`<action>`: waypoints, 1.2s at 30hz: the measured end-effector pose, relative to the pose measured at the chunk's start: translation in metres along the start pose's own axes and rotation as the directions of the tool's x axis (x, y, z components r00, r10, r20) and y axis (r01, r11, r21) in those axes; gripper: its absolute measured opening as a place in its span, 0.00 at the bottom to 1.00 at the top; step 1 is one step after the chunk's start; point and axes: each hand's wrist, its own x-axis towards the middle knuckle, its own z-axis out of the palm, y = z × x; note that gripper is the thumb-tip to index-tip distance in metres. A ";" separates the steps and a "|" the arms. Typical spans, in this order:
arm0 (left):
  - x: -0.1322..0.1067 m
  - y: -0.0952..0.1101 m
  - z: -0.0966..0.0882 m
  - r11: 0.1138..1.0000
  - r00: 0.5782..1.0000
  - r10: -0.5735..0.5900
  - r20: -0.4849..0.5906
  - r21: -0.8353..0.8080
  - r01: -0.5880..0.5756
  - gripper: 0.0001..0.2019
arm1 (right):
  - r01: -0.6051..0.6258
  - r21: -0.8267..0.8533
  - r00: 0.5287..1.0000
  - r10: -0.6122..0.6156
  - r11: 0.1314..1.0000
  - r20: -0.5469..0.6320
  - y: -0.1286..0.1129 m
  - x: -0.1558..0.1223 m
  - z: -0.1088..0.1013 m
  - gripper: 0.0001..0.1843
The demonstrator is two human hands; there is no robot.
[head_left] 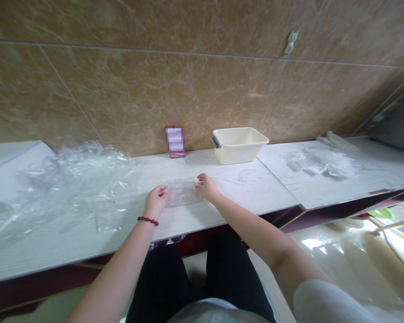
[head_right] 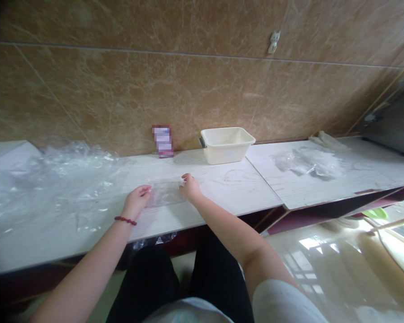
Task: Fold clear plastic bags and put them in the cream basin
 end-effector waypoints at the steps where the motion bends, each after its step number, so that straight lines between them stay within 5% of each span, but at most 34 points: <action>1: -0.001 0.001 -0.002 0.997 1.000 0.016 0.005 0.076 -0.017 0.12 | 0.004 -0.002 1.000 -0.004 1.000 0.004 0.000 0.001 0.000 0.18; 6: -0.007 0.004 -0.008 0.942 0.996 0.090 0.015 0.324 -0.089 0.17 | -0.007 -0.021 1.000 0.007 1.000 0.018 0.000 0.006 0.000 0.16; 16: -0.003 -0.001 -0.010 0.952 0.991 0.131 0.007 0.278 -0.128 0.20 | 0.025 -0.090 0.999 -0.024 0.996 0.021 -0.001 0.018 -0.001 0.11; 19: -0.007 0.003 -0.009 0.893 0.953 0.301 -0.036 0.362 -0.268 0.21 | 0.023 -0.102 1.000 -0.021 0.995 0.020 0.001 0.020 -0.001 0.12; 22: -0.015 0.013 -0.004 0.733 0.850 0.512 0.122 0.453 -0.507 0.19 | 0.028 -0.115 1.000 -0.027 0.993 0.012 0.004 0.023 0.002 0.14; 25: -0.024 0.022 0.004 0.616 0.793 0.524 0.311 0.505 -0.605 0.21 | 0.030 -0.130 0.999 -0.032 0.991 -0.017 0.007 0.025 0.004 0.14; 36: -0.029 0.021 0.016 0.513 0.785 0.394 0.478 0.595 -0.619 0.25 | 0.047 -0.311 0.999 -0.046 0.949 0.012 0.002 0.024 0.000 0.18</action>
